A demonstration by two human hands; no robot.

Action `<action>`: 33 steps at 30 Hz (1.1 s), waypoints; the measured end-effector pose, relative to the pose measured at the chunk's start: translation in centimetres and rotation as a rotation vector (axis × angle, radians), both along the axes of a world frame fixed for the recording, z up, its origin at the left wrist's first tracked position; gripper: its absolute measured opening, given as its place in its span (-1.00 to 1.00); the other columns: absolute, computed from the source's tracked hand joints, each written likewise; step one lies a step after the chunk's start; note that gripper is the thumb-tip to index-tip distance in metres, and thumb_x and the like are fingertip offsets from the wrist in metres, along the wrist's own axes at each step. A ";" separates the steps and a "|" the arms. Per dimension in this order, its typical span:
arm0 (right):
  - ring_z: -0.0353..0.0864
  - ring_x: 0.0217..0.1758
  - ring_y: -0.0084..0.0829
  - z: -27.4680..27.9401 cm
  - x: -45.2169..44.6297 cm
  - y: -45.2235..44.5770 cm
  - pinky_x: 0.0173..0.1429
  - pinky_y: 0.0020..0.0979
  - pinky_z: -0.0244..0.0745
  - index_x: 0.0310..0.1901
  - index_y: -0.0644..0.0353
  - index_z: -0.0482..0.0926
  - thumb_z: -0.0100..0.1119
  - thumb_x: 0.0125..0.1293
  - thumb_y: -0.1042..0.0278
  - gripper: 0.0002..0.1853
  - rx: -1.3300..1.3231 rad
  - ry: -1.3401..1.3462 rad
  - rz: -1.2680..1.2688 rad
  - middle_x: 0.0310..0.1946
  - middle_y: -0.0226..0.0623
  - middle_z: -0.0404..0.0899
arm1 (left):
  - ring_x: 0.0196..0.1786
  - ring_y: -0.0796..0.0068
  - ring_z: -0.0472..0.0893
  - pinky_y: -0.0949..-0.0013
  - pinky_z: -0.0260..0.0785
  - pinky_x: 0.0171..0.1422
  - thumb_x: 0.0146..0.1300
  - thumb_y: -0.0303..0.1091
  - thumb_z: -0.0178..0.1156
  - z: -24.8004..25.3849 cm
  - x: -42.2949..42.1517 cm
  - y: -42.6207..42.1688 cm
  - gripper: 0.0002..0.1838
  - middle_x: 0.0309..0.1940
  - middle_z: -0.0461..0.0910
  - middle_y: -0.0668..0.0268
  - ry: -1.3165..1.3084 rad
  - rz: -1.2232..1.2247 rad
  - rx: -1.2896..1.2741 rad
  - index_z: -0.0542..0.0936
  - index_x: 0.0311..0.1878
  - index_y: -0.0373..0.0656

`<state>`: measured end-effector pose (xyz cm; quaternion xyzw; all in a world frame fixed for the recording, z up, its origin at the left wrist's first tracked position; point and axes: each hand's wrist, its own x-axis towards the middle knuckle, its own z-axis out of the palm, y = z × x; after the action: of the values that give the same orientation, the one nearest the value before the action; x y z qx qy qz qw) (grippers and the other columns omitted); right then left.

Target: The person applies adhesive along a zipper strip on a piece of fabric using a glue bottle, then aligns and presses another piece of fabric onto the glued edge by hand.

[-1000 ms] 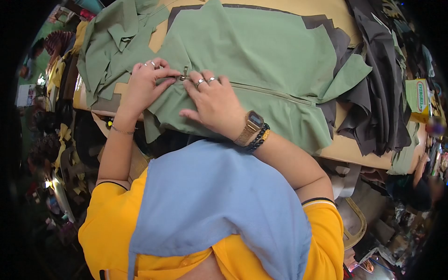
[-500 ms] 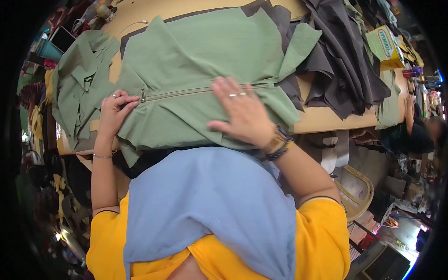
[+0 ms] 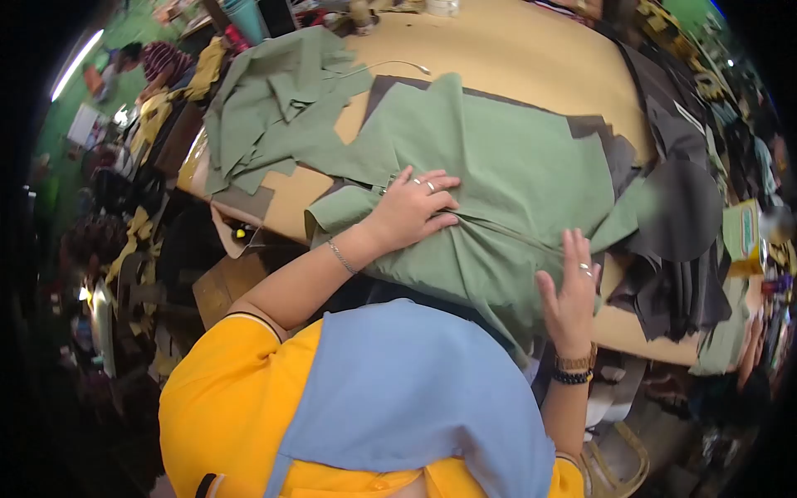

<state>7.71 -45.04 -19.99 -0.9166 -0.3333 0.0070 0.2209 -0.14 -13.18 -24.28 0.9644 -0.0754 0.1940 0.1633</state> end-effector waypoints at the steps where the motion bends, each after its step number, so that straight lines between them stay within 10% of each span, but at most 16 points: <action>1: 0.09 0.66 0.03 0.3 0.1 -0.1 0.64 0.13 -0.09 0.54 0.34 0.19 -0.01 0.51 -0.25 -0.15 0.093 -0.011 0.003 0.56 0.06 0.18 | 0.33 0.29 0.53 -0.13 0.36 0.35 0.36 -0.01 0.29 -0.1 -0.3 0.2 -0.68 0.20 0.62 0.33 0.009 -0.002 -0.008 0.63 -0.04 -0.03; 6: 0.17 0.62 -0.06 0.0 1.5 0.4 0.64 -0.14 -0.01 0.50 0.37 0.27 -0.10 0.59 -0.20 -0.23 0.470 -0.078 0.056 0.52 0.04 0.27 | -0.29 -0.03 0.69 0.01 0.53 -0.24 0.42 -0.14 0.23 5.1 -5.1 3.2 -0.82 -0.38 0.68 0.08 0.011 0.263 -0.148 0.58 -0.13 -0.01; 8: 0.19 0.62 -0.10 -0.6 1.6 0.8 0.64 -0.14 0.00 0.50 0.38 0.27 -0.09 0.61 -0.15 -0.27 0.467 -0.012 0.075 0.50 0.01 0.31 | -0.22 -0.16 0.64 -0.01 0.51 -0.18 0.50 -0.20 0.12 8.2 -8.9 6.2 -0.82 -0.32 0.66 0.01 -0.028 0.448 -0.252 0.55 -0.08 -0.10; 10: 0.21 0.61 -0.12 -1.2 1.5 0.9 0.64 -0.16 0.01 0.49 0.38 0.27 -0.09 0.62 -0.10 -0.30 0.412 0.079 0.074 0.48 -0.01 0.34 | -0.24 0.41 0.60 0.29 0.46 -0.06 0.58 -0.12 0.07 12.3 -14.0 9.7 -0.69 -0.31 0.61 0.26 -0.023 0.699 -0.420 0.57 -0.03 -0.21; 13: 0.23 0.60 -0.14 -3.0 1.4 1.2 0.64 -0.18 -0.01 0.48 0.39 0.29 -0.10 0.63 -0.08 -0.32 0.375 0.152 0.121 0.47 0.00 0.35 | -0.05 0.59 0.55 0.42 0.41 0.11 0.59 -0.11 0.05 13.8 -25.8 19.1 -0.64 -0.09 0.64 0.38 0.003 0.897 -0.807 0.61 0.10 -0.23; 17: 0.26 0.60 -0.10 -3.5 1.1 1.2 0.67 0.01 -0.16 0.49 0.24 0.33 -0.10 0.62 -0.09 -0.36 0.177 0.060 0.103 0.46 -0.10 0.40 | 0.32 0.31 0.51 0.27 0.26 0.46 0.57 -0.04 0.03 7.3 -45.6 27.4 -0.43 0.31 0.56 0.16 0.047 1.384 -0.843 0.48 0.40 -0.30; 22: 0.28 0.58 -0.06 -2.6 0.7 1.4 0.63 0.14 -0.09 0.47 0.14 0.37 0.02 0.56 -0.04 -0.40 0.163 0.082 0.068 0.44 -0.12 0.43 | 0.10 0.33 0.58 0.26 0.37 0.27 0.47 -0.20 0.23 -4.7 -57.6 23.8 -0.61 0.06 0.65 0.13 0.101 1.383 -0.571 0.54 0.14 -0.34; 27: 0.38 0.50 -0.02 -0.4 0.7 1.5 0.58 0.14 0.09 0.42 0.12 0.42 0.16 0.49 0.07 -0.44 0.176 0.056 0.054 0.38 -0.09 0.47 | 0.18 0.04 0.60 0.11 0.40 0.30 0.32 -0.28 0.25 -15.5 -58.3 19.2 -0.48 0.08 0.63 -0.06 0.754 1.639 -0.296 0.48 0.29 -0.32; 33: 0.54 0.33 -0.02 2.2 7.4 -3.5 0.37 -0.14 0.42 0.25 0.16 0.57 0.31 0.38 0.08 -0.50 0.224 -0.411 -0.051 0.18 -0.02 0.63 | 0.22 0.02 0.60 0.09 0.41 0.33 0.37 -0.33 0.21 -15.9 -50.4 16.6 -0.48 0.14 0.61 -0.06 0.587 1.980 0.081 0.47 0.37 -0.25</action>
<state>15.08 -48.54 -17.76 -0.8765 -0.3467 -0.2226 0.2490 -50.57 3.41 -40.13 0.6086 0.7883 -0.0039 -0.0901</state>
